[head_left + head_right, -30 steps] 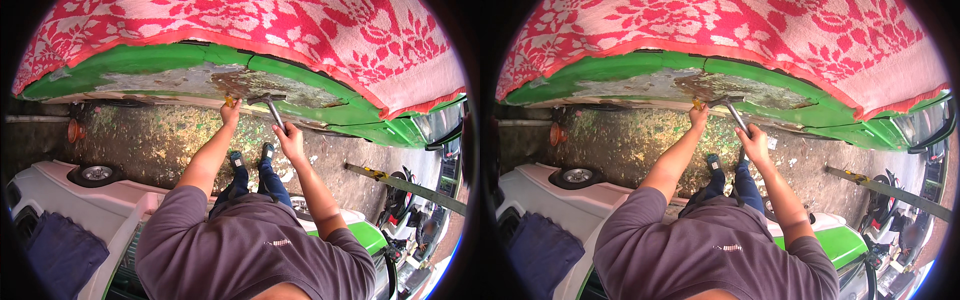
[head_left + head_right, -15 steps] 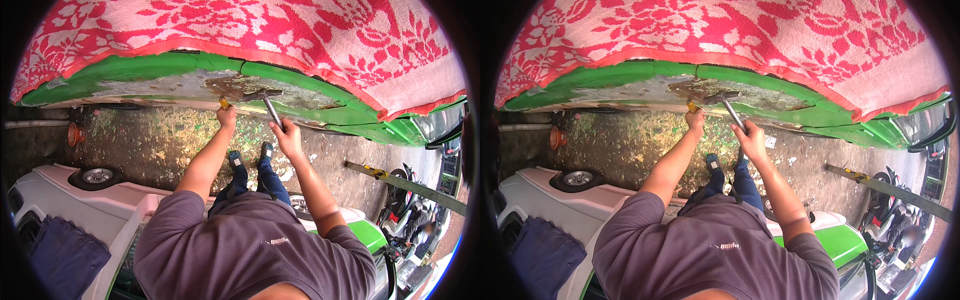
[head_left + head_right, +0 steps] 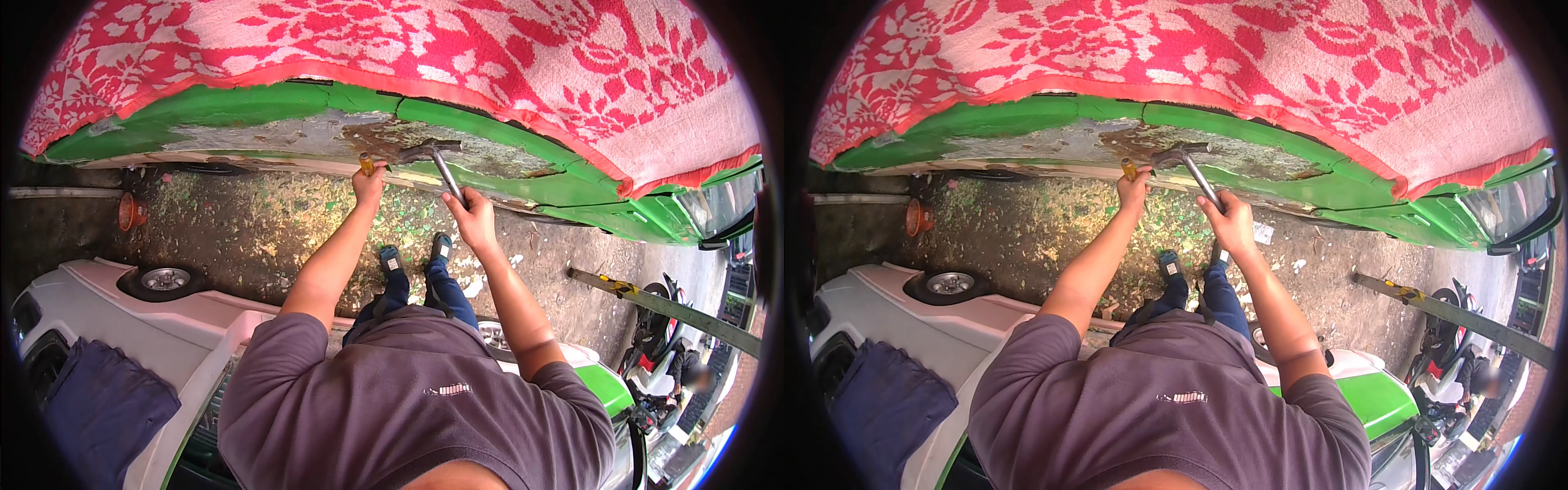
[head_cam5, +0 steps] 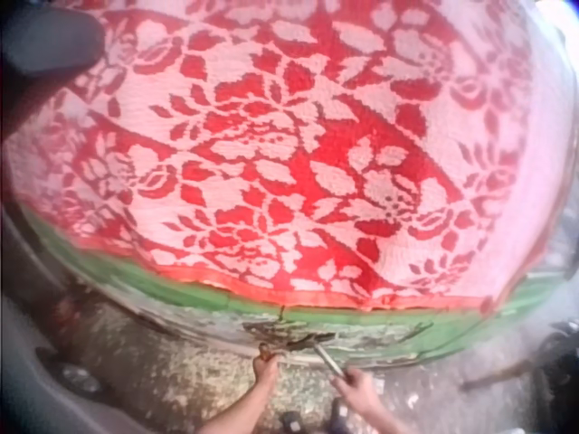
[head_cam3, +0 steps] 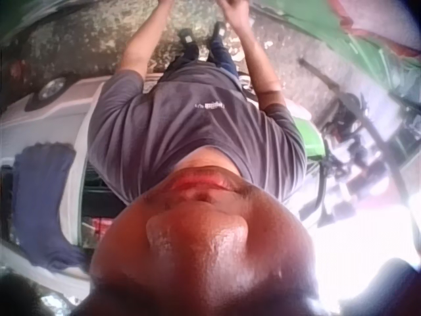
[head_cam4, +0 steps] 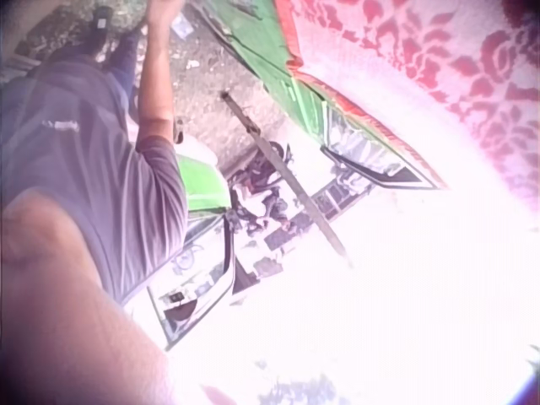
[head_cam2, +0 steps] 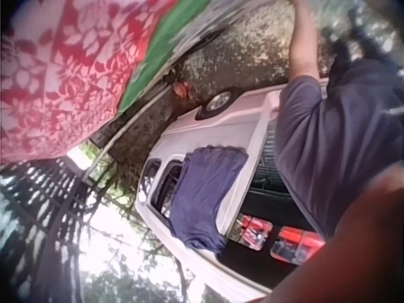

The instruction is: The person uses a hammer and a small orange-handled tool to repeatedly tap and work on a green car panel. The person holds the tool against the panel and strikes it with the hammer, moving slightly along the panel's edge throughout the clip.

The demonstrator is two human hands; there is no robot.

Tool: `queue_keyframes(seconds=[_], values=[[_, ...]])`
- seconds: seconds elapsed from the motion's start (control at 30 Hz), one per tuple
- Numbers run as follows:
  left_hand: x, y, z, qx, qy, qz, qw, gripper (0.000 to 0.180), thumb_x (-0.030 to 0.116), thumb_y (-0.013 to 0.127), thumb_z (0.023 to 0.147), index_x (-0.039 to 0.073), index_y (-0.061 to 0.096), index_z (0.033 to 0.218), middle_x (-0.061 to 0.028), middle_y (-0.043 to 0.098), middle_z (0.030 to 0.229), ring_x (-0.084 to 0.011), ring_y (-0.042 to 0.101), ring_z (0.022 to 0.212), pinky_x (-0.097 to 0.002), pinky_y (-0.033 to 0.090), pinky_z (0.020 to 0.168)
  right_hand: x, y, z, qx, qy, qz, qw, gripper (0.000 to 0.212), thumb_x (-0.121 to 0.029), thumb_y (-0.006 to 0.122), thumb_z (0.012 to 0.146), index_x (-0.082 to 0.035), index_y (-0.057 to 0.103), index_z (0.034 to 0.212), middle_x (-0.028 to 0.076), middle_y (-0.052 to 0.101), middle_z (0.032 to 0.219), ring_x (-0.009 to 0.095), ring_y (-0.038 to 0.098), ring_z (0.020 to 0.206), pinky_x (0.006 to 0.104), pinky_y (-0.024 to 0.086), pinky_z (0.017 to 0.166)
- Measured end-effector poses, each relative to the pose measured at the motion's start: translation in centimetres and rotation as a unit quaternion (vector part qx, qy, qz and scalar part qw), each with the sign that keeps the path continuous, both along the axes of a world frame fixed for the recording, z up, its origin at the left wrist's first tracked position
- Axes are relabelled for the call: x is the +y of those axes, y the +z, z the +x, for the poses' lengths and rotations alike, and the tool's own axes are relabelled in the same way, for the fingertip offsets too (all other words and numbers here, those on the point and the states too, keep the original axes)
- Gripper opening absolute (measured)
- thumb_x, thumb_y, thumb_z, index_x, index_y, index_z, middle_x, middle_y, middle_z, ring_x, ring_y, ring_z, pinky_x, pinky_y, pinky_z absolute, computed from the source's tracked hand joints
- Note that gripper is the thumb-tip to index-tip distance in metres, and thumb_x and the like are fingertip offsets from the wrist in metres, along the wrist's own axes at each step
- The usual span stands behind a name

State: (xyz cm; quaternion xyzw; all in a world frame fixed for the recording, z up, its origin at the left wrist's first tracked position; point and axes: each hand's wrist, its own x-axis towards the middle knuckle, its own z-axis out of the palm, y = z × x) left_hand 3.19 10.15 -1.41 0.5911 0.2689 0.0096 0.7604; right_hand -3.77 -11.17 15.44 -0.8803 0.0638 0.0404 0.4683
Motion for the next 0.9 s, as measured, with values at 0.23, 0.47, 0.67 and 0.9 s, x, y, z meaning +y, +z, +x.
queue_keyframes(seconds=[0.23, 0.47, 0.67, 0.9], values=[[1.3, 3.1, -0.3, -0.149, 0.016, -0.091, 0.985, 0.013, 0.007, 0.07, 0.086, 0.007, 0.058, 0.081, -0.0006, 0.056, 0.07, -0.0091, 0.049, 0.061, -0.0305, 0.048, 0.063, -0.7, 0.1, -0.3, -0.009, -0.005, 0.005, 1.0, 0.038, -0.037, 0.073, 0.085, 0.0, 0.066, 0.082, 0.009, 0.053, 0.056, 0.017, 0.048, 0.051, 0.0349, 0.041, 0.053], [0.6, 7.8, 1.2, -0.309, -0.104, -0.168, 0.93, 0.012, 0.009, 0.063, 0.082, 0.007, 0.051, 0.083, -0.0032, 0.053, 0.08, -0.0129, 0.048, 0.071, -0.0337, 0.046, 0.076, -2.0, 1.1, -0.8, -0.021, -0.01, 0.005, 1.0, 0.039, -0.037, 0.073, 0.085, 0.001, 0.063, 0.079, 0.007, 0.052, 0.055, 0.015, 0.046, 0.052, 0.0346, 0.04, 0.052], [-0.9, 7.4, 0.7, -0.329, -0.045, -0.13, 0.934, 0.012, 0.003, 0.057, 0.076, 0.007, 0.046, 0.078, -0.0039, 0.05, 0.08, -0.0145, 0.047, 0.073, -0.0403, 0.048, 0.092, -2.8, 2.6, -1.9, -0.027, -0.018, 0.005, 0.999, 0.039, -0.037, 0.073, 0.086, 0.0, 0.063, 0.079, 0.006, 0.05, 0.054, 0.014, 0.044, 0.052, 0.0339, 0.039, 0.051], [-1.9, 6.3, 0.5, -0.357, -0.043, -0.084, 0.929, 0.01, 0.001, 0.053, 0.078, 0.007, 0.044, 0.076, -0.004, 0.05, 0.08, -0.015, 0.048, 0.078, -0.0368, 0.048, 0.085, -3.3, 2.9, -2.4, -0.016, -0.019, -0.001, 1.0, 0.038, -0.037, 0.073, 0.086, 0.0, 0.065, 0.081, 0.005, 0.051, 0.054, 0.012, 0.044, 0.052, 0.033, 0.038, 0.051]])
